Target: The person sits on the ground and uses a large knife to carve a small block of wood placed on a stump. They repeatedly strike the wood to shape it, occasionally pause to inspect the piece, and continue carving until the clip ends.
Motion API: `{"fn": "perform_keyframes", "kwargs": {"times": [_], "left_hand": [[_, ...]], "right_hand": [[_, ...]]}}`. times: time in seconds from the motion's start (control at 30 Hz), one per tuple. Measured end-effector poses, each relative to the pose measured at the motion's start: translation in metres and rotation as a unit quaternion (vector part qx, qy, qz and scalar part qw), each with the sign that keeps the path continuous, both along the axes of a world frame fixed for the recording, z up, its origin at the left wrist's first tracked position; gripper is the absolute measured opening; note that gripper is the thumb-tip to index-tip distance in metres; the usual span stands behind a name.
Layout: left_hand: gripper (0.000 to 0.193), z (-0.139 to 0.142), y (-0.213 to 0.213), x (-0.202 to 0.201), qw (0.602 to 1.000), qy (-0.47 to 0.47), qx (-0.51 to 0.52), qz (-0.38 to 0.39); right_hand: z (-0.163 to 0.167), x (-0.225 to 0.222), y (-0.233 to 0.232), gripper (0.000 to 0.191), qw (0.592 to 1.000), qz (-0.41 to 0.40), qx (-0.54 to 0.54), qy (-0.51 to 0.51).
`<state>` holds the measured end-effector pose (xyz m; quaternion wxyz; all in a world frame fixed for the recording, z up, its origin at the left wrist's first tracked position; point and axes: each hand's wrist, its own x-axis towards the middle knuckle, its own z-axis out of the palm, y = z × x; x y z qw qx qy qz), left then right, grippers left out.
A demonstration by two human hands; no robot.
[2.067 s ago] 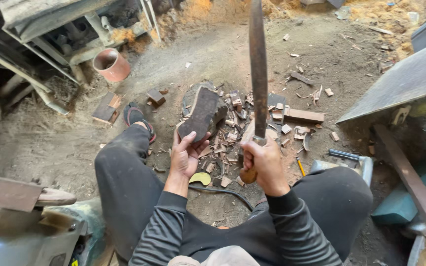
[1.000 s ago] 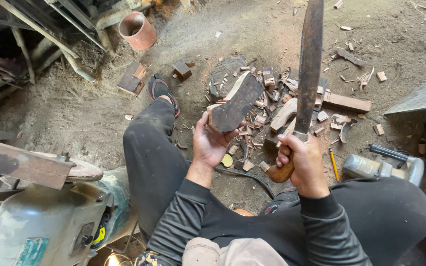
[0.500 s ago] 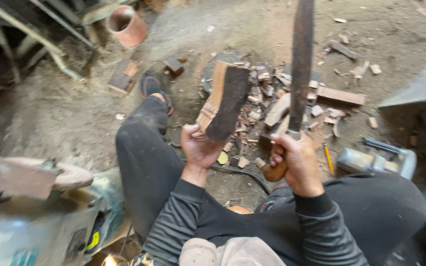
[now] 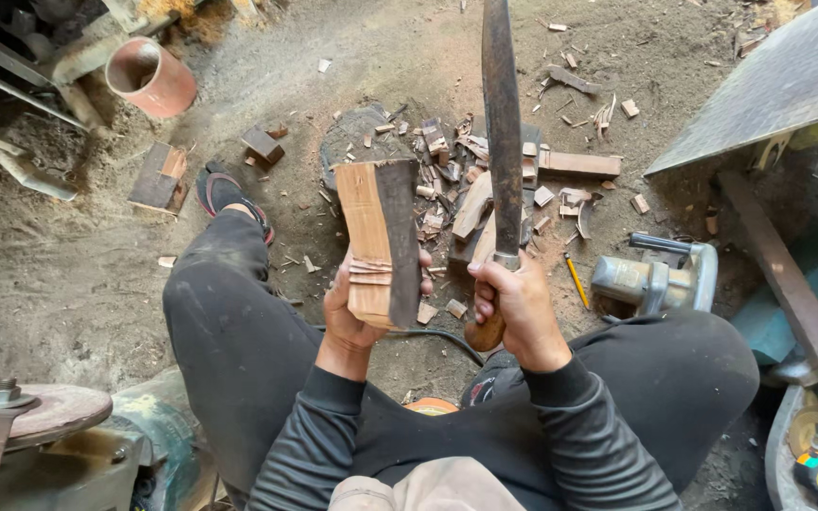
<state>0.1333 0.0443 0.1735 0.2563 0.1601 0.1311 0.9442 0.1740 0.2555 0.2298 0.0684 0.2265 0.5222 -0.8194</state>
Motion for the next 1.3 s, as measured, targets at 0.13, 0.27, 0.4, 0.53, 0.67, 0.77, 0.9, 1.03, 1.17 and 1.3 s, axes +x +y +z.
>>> {"fn": "perform_keyframes", "kwargs": {"times": [0.13, 0.27, 0.4, 0.53, 0.67, 0.77, 0.9, 1.03, 1.17, 1.3], "left_hand": [[0.092, -0.002, 0.002, -0.006, 0.999, 0.007, -0.008, 0.051], [0.082, 0.015, 0.003, -0.016, 0.995, 0.015, -0.063, 0.081], [0.068, 0.044, -0.002, -0.026, 0.962, 0.024, -0.207, 0.175], [0.077, 0.073, -0.02, -0.045, 0.817, 0.129, -0.5, 0.256], [0.058, 0.081, -0.035, -0.1, 0.612, 0.34, -0.665, 0.259], [0.05, 0.065, -0.037, -0.148, 0.564, 0.358, -0.706, 0.237], [0.048, 0.017, -0.037, -0.203, 0.58, 0.336, -0.708, 0.223], [0.052, -0.048, -0.04, -0.23, 0.546, 0.238, -0.786, 0.166], [0.057, -0.09, -0.057, -0.241, 0.455, 0.334, -0.796, 0.218], [0.063, -0.098, -0.066, -0.243, 0.383, 0.301, -0.853, 0.187]], "right_hand": [[-0.002, 0.0, 0.001, 0.015, 1.0, 0.006, -0.006, 0.008], [-0.002, 0.0, 0.0, 0.015, 1.0, 0.006, -0.008, 0.003], [-0.003, 0.002, 0.004, 0.014, 1.0, 0.008, -0.004, 0.005], [-0.008, 0.004, 0.007, 0.013, 1.0, 0.005, 0.004, 0.002], [-0.016, 0.003, 0.004, 0.014, 1.0, -0.002, 0.028, 0.01], [-0.021, 0.0, 0.0, 0.016, 0.998, 0.002, 0.053, 0.023], [-0.032, -0.003, -0.005, 0.015, 0.99, 0.025, 0.137, 0.009], [-0.059, -0.01, -0.011, 0.017, 0.969, 0.04, 0.241, 0.018], [-0.1, -0.026, -0.023, 0.029, 0.967, 0.092, 0.239, 0.005], [-0.13, -0.043, -0.042, 0.044, 0.908, 0.125, 0.398, 0.033]]}}
